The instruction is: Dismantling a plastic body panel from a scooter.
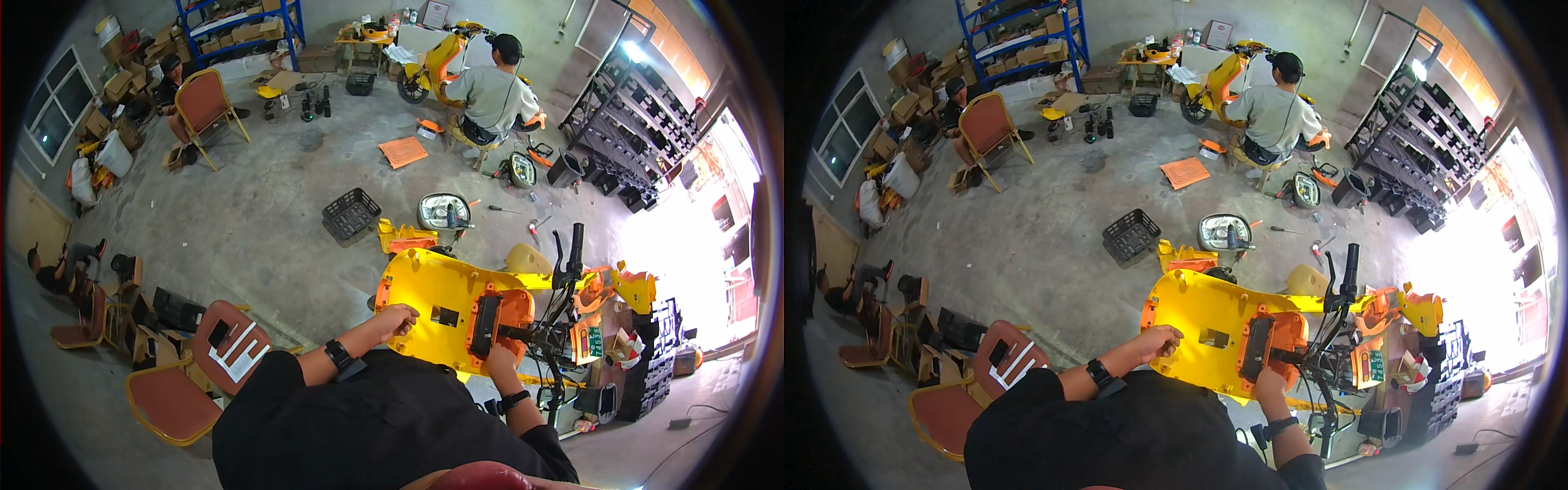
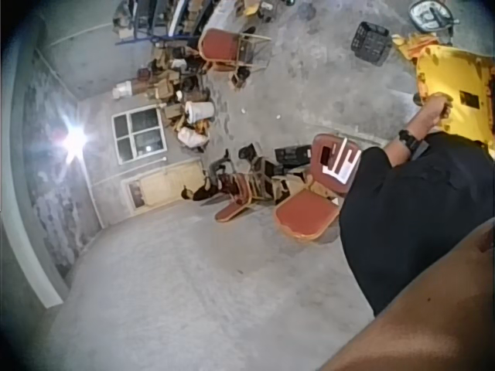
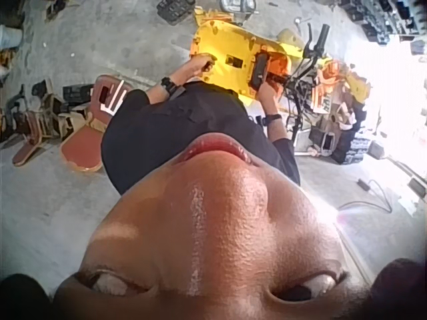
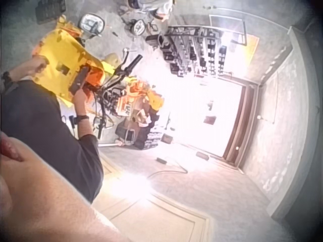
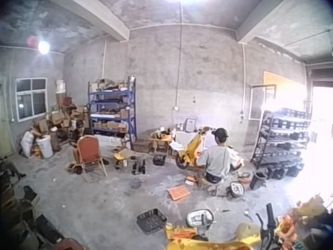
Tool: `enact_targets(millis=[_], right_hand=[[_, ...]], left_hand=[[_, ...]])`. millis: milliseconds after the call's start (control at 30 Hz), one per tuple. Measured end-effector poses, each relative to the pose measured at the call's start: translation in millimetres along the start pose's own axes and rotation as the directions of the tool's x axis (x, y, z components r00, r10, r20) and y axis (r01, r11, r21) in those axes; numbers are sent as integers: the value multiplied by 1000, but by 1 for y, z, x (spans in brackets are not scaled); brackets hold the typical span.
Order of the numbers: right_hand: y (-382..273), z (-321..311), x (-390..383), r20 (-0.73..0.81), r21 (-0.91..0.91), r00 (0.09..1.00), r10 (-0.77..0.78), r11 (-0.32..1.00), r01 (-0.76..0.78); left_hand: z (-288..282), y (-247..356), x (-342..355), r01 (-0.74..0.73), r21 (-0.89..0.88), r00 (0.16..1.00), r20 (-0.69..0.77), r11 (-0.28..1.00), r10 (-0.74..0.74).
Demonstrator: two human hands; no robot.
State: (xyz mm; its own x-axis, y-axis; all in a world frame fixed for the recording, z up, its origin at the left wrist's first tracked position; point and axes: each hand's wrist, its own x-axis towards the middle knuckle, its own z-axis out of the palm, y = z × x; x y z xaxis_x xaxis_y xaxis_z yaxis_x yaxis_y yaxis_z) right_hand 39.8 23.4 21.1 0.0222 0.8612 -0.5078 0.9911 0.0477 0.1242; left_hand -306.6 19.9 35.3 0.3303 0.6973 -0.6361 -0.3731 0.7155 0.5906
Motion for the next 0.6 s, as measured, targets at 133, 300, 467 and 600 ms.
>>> enact_targets(millis=[133,300,467,600], right_hand=[[0,-1,1,14,6,1000,-13,1000,13],[2,-3,4,29,15,999,-30,999,29],[7,-8,6,44,28,996,-76,997,74],[9,-15,7,28,46,991,-131,990,130]], left_hand=[[0,-1,0,-3,-1,1000,-3,1000,3],[-1,-2,1,-17,-14,1000,9,1000,18],[1,0,1,-9,-9,1000,-2,1000,9],[2,2,-1,5,-17,1000,-13,1000,-5]])
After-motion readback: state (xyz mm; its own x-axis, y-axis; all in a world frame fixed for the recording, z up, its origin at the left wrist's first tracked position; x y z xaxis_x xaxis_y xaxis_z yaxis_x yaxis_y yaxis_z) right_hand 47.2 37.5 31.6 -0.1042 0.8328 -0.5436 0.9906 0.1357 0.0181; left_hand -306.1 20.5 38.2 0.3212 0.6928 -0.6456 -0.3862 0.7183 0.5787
